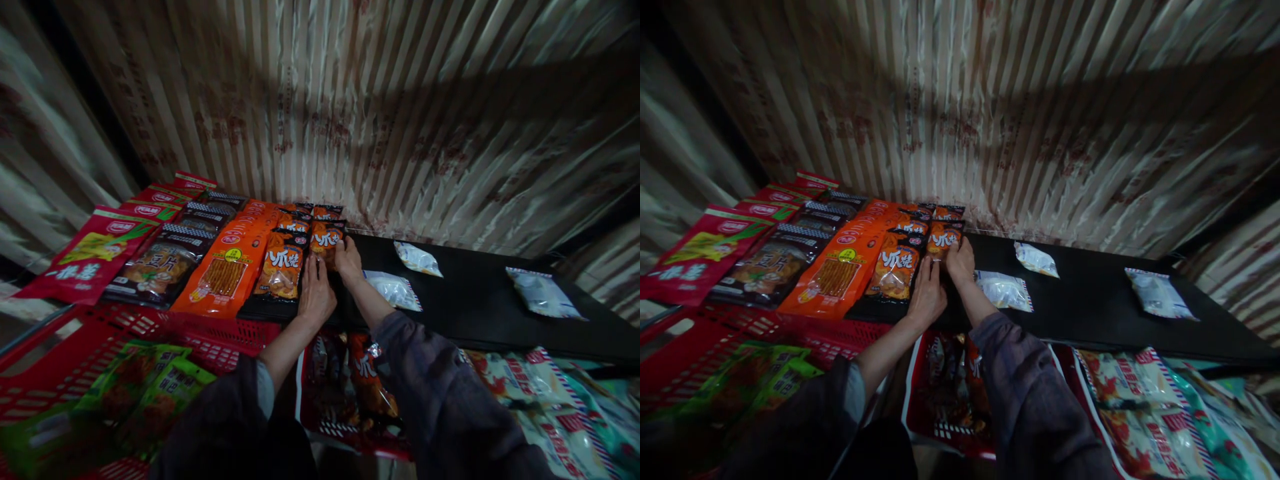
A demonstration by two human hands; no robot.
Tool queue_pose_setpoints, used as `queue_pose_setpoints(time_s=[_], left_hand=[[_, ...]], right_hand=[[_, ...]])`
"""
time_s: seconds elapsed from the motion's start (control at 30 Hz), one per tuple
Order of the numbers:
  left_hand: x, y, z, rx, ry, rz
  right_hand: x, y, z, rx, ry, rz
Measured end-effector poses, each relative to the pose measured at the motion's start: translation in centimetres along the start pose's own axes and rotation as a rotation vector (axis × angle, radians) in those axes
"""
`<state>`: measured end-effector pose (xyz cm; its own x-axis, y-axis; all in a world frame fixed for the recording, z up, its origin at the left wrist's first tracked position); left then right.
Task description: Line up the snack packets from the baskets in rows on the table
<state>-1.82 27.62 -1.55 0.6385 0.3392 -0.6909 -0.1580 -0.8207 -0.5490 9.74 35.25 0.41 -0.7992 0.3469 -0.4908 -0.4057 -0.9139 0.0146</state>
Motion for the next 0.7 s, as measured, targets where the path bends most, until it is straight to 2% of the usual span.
queue_pose_setpoints(time_s=[0.17,0.27,0.37,0.47,0.53,0.6,0.7], left_hand=[[-0.3,0.1,-0.7,0.061,0.168,0.044],[-1.1,1.0,-1.3,0.051,0.259,0.008],[-2.2,2.9,-3.4,0.074,0.309,-0.022],[-2.9,5.9,-6.4,0.085,0.338,-0.003],[-1.9,8.3,-8.1,0.057,0.374,0.11],[0.3,10.9,-9.1,-0.027,0.427,0.293],[4.0,14.4,-7.9,-0.339,0.454,0.468]], right_hand=[[-1.1,4.6,1.6,-0.231,0.035,0.056],[-2.1,7.2,1.6,-0.299,0.033,0.103],[-4.1,9.7,1.1,-0.321,0.035,0.122],[-7.1,13.0,-0.4,-0.347,0.015,0.133],[-8.9,15.5,-2.3,-0.375,0.013,0.159],[-10.0,17.7,-5.1,-0.363,0.092,0.185],[-10.7,19.5,-9.9,-0.326,0.386,0.156]])
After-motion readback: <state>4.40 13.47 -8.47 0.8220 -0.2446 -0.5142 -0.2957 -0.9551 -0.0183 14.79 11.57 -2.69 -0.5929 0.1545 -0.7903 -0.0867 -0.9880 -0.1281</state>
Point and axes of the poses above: each hand's wrist, its own y-axis away from the middle knuckle, its own x-axis out of the palm, z = x × y, the point moved 9 cm from there along -y, towards the middle knuckle, and after that the axes turned 8 degrees about x, right-handed, at the moved point
